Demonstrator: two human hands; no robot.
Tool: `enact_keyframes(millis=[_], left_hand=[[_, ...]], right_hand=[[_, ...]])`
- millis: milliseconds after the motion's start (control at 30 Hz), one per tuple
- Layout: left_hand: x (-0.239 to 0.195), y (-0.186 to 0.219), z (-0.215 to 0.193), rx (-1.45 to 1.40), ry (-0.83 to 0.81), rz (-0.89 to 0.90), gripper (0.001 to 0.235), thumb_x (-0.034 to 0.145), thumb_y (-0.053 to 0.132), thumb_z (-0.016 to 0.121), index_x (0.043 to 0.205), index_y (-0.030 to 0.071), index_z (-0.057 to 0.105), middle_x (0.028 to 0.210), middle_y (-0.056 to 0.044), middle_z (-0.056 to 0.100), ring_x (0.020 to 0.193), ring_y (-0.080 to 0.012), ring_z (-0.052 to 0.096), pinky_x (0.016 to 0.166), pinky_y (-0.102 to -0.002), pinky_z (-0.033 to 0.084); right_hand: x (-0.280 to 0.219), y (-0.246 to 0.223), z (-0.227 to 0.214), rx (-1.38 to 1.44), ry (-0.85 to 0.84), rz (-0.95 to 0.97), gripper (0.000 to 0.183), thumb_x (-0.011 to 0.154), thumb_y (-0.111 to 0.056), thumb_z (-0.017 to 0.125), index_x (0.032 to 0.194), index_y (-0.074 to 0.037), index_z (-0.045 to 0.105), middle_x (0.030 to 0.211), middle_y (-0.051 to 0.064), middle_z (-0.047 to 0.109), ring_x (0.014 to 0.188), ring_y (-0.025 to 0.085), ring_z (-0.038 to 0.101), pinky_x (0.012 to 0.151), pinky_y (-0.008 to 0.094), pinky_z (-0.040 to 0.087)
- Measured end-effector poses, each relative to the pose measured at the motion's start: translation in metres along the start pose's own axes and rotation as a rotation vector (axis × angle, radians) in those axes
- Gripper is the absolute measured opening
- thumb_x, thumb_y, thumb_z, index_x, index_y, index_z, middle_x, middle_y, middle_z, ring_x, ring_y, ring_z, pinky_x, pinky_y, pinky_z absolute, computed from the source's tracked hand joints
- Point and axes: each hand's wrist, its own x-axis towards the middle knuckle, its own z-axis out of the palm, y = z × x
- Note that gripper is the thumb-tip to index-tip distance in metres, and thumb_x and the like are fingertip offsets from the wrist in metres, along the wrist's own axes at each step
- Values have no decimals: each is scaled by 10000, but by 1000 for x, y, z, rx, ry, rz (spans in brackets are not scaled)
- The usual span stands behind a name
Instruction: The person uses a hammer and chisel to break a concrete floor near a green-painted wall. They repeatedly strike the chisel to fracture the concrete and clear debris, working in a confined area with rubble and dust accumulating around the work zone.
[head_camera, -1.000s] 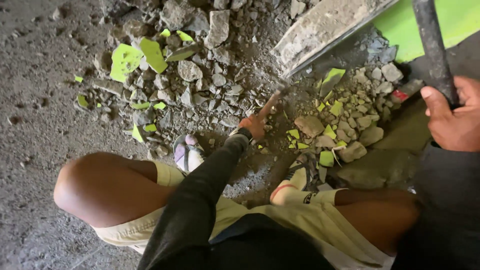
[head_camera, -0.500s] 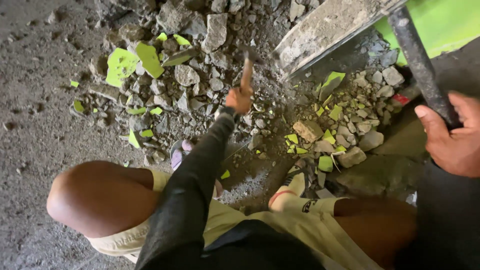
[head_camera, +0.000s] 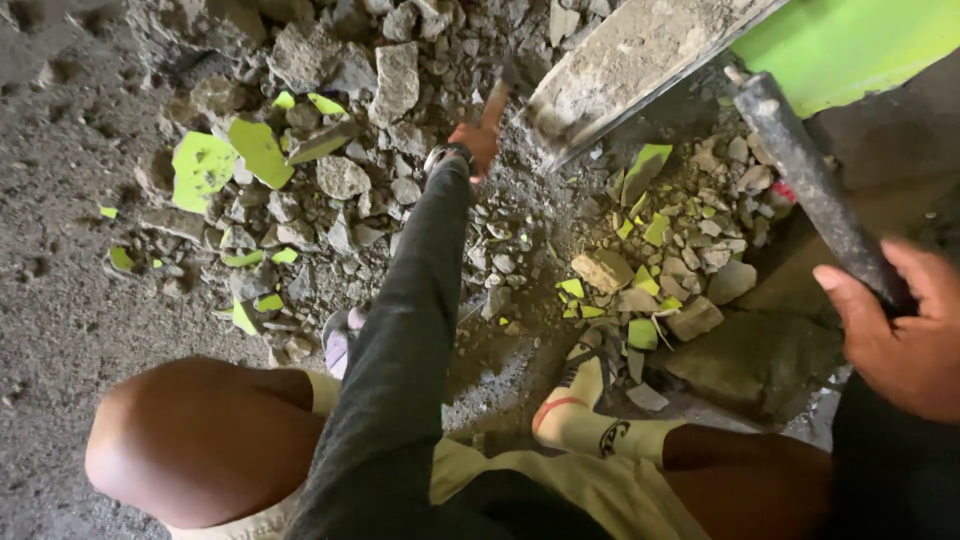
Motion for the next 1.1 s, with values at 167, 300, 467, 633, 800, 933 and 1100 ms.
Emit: enact_keyframes(millis=[167, 300, 467, 633, 800, 933, 1100], left_hand=[[-175, 79, -189, -457, -422, 191, 746, 1012, 14, 213, 1615, 367, -52, 1737, -84, -6, 1574, -355, 175, 1248, -547, 196], [-206, 65, -229, -146, -484, 118, 718, 1111, 138, 282, 1604, 534, -58, 1251, -125, 337, 470, -65, 368, 376, -252, 441], [-219, 49, -251, 75, -665, 72, 635, 1136, 342, 239, 1592, 568, -141, 850, -107, 695, 409, -124, 418, 332, -288, 394], [-181, -22, -167, 274, -423, -209, 392, 856, 109, 648, 1232, -1, 644, 1047, -133, 720, 861, -265, 717, 741, -349, 598], [-202, 26, -214, 330, -419, 111, 1080, 908, -115, 387, 1625, 560, -56, 787, -45, 485, 493, -101, 386, 374, -233, 412], [-168, 35, -232, 311, -151, 361, 1186, 818, -278, 427, 1610, 394, -147, 1698, -252, 105, 437, -54, 391, 286, -220, 386], [-95, 36, -243, 160, 126, 157, 876, 775, -181, 541, 1466, 235, 200, 1293, -189, 449, 531, -118, 525, 381, -236, 513]], right_hand=[[-10, 30, 6, -24, 125, -107, 328, 1111, 117, 759, 1375, 243, 610, 1004, 236, 604, 760, 262, 497, 715, 353, 420], [-2, 15, 4, 6, -6, -1, 94, 1077, 46, 691, 1042, 89, 614, 709, 90, 479, 575, 183, 351, 553, 321, 293], [-3, 3, 6, -14, 50, -122, 174, 1066, 101, 741, 1193, 178, 652, 765, 138, 517, 600, 209, 391, 565, 323, 323], [-5, -10, 6, -66, 114, -224, 200, 1080, 149, 779, 1244, 201, 678, 800, 162, 549, 611, 224, 414, 568, 339, 337], [-8, -32, 8, -138, 93, -209, 226, 1049, 114, 783, 1249, 181, 701, 760, 159, 576, 557, 226, 438, 530, 337, 347], [-7, 12, 14, 9, 61, -180, 245, 1071, 113, 728, 1281, 194, 631, 827, 134, 547, 633, 184, 408, 580, 298, 325], [4, 3, 5, -16, -52, 29, 187, 1061, 16, 656, 906, 43, 554, 652, 55, 429, 546, 162, 316, 513, 319, 258]])
